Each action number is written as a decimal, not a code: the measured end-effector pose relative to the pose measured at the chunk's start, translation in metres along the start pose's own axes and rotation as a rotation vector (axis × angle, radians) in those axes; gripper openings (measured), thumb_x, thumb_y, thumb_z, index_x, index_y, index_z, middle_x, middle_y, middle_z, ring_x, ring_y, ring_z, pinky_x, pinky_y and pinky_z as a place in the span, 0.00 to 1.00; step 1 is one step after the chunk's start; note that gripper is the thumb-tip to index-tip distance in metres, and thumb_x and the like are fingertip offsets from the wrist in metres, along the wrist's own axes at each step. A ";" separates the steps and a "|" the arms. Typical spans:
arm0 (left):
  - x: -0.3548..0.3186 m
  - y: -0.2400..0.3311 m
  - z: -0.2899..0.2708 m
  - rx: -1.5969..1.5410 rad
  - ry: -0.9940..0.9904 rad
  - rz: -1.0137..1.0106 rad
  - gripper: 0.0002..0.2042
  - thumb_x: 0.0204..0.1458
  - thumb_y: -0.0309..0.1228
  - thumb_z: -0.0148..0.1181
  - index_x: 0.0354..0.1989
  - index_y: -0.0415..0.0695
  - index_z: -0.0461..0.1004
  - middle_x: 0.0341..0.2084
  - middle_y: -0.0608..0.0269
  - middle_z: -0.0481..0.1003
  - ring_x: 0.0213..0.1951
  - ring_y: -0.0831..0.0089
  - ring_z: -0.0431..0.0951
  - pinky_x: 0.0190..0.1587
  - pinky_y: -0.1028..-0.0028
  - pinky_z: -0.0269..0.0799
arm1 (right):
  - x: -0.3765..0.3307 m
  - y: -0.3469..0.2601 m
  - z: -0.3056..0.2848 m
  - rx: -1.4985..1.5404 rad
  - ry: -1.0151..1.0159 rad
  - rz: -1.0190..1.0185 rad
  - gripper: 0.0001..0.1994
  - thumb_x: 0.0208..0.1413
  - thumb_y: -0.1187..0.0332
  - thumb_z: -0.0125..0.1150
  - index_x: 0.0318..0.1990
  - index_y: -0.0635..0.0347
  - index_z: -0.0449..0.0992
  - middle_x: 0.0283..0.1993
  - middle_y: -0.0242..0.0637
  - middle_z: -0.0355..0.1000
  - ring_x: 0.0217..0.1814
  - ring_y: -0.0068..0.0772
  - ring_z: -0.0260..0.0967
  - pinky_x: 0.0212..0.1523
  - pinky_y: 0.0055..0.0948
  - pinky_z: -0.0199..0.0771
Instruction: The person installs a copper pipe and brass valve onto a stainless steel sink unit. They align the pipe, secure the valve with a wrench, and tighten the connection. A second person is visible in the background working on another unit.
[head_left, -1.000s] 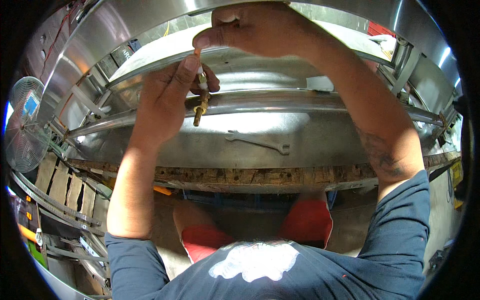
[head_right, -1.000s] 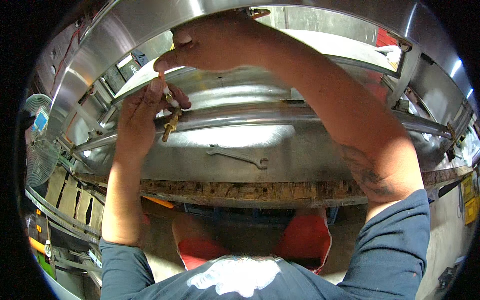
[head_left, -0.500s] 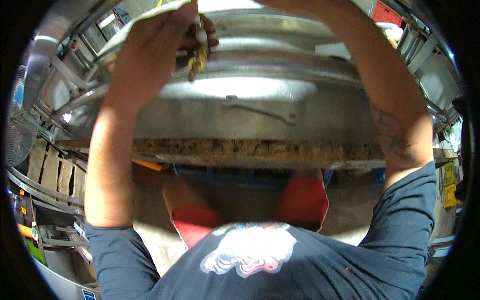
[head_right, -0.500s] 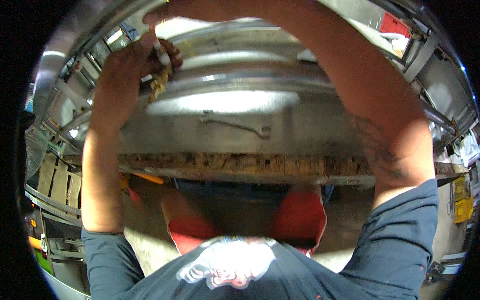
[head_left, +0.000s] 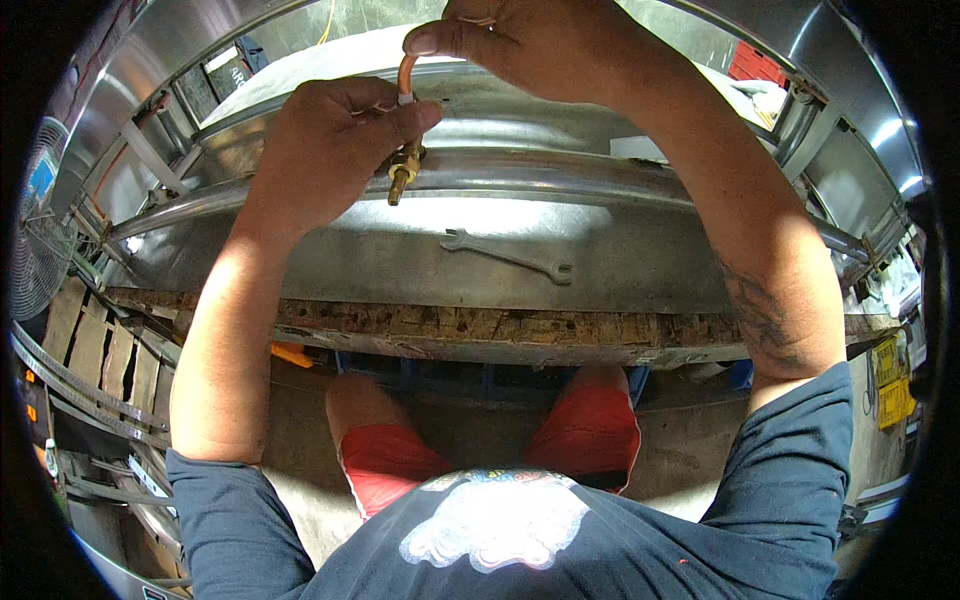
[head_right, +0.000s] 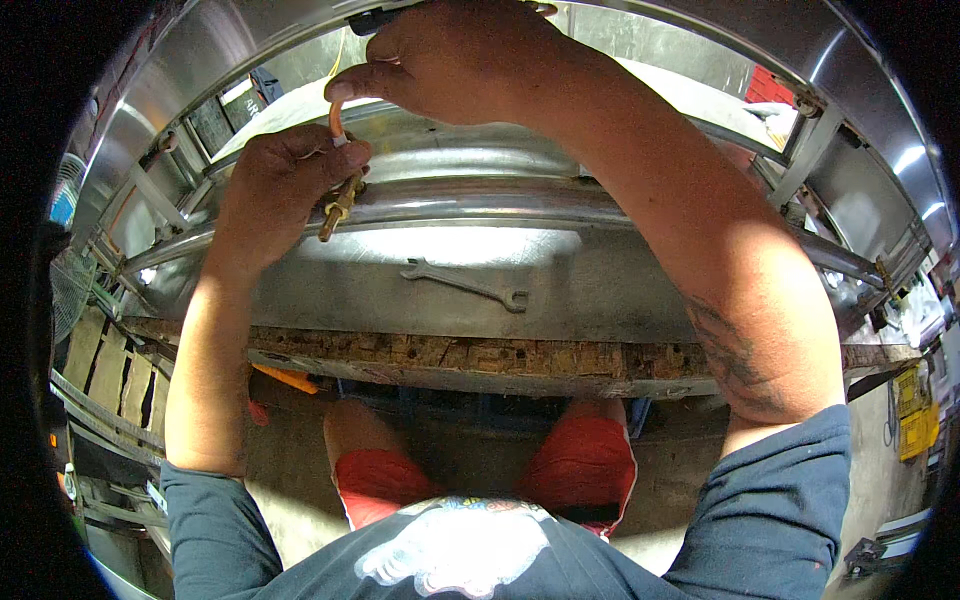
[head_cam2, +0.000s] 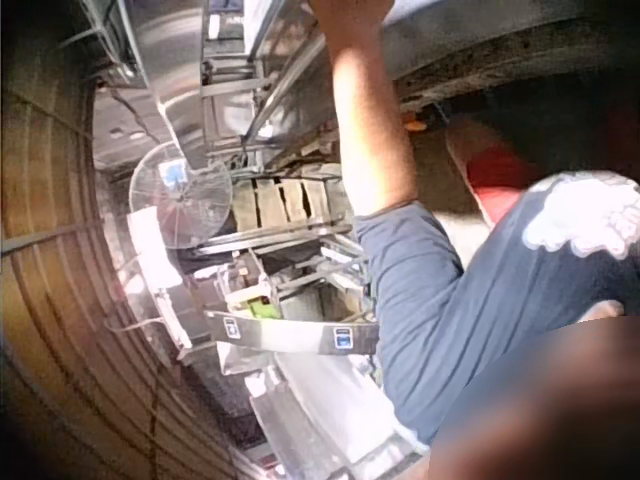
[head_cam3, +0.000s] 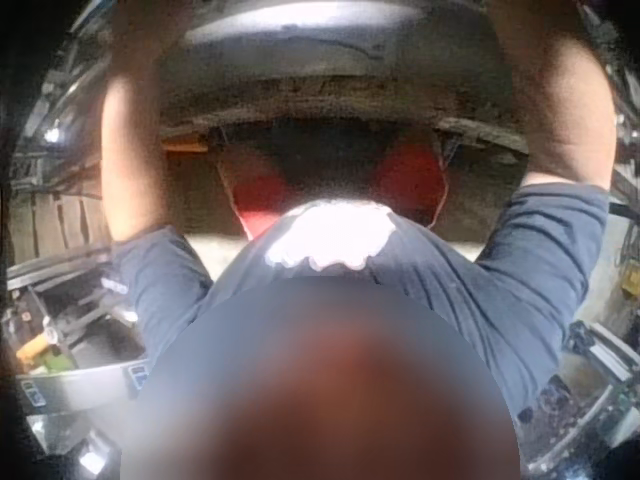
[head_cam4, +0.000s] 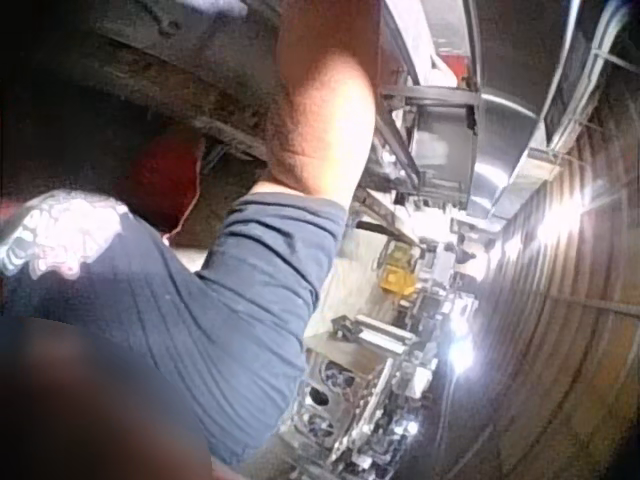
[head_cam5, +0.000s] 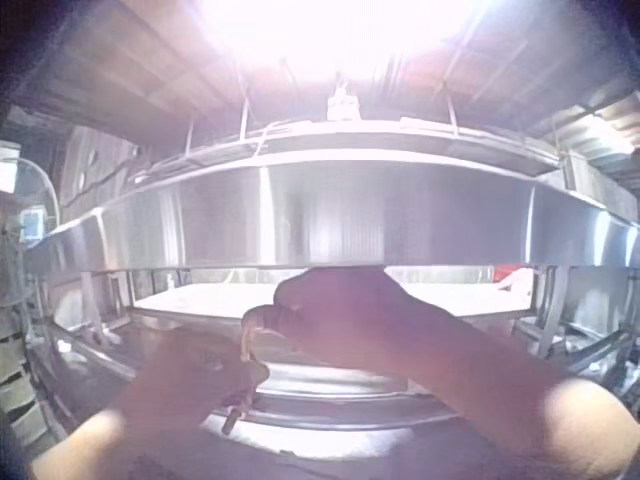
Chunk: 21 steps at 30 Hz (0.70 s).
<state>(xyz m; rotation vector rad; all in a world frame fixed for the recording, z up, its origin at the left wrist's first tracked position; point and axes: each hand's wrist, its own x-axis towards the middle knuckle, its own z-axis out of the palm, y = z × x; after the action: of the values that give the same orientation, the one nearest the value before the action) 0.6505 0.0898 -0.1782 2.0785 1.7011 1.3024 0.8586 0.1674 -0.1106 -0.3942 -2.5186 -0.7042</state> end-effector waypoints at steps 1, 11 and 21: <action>-0.001 0.000 0.002 -0.015 0.030 -0.002 0.22 0.59 0.49 0.65 0.33 0.38 0.84 0.20 0.60 0.80 0.23 0.74 0.77 0.30 0.69 0.73 | 0.003 -0.001 0.000 0.015 -0.020 0.021 0.25 0.64 0.42 0.55 0.44 0.56 0.81 0.40 0.43 0.80 0.41 0.47 0.79 0.46 0.46 0.78; 0.005 0.000 0.002 0.143 0.034 0.039 0.22 0.62 0.47 0.60 0.37 0.35 0.82 0.21 0.53 0.79 0.25 0.73 0.77 0.32 0.67 0.71 | 0.004 0.020 0.052 0.235 0.230 0.124 0.32 0.65 0.36 0.48 0.35 0.56 0.84 0.31 0.49 0.80 0.38 0.56 0.79 0.50 0.55 0.75; 0.037 0.015 -0.021 0.154 0.003 0.219 0.14 0.65 0.40 0.59 0.46 0.42 0.82 0.38 0.65 0.81 0.40 0.75 0.77 0.49 0.72 0.72 | -0.030 -0.048 0.040 0.541 0.086 0.453 0.21 0.63 0.57 0.64 0.58 0.60 0.76 0.52 0.50 0.78 0.54 0.47 0.77 0.56 0.45 0.75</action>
<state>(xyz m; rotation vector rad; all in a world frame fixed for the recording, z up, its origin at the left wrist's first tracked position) 0.6458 0.1082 -0.1374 2.4097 1.6617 1.2664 0.8496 0.1459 -0.1752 -0.6797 -2.2925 0.1308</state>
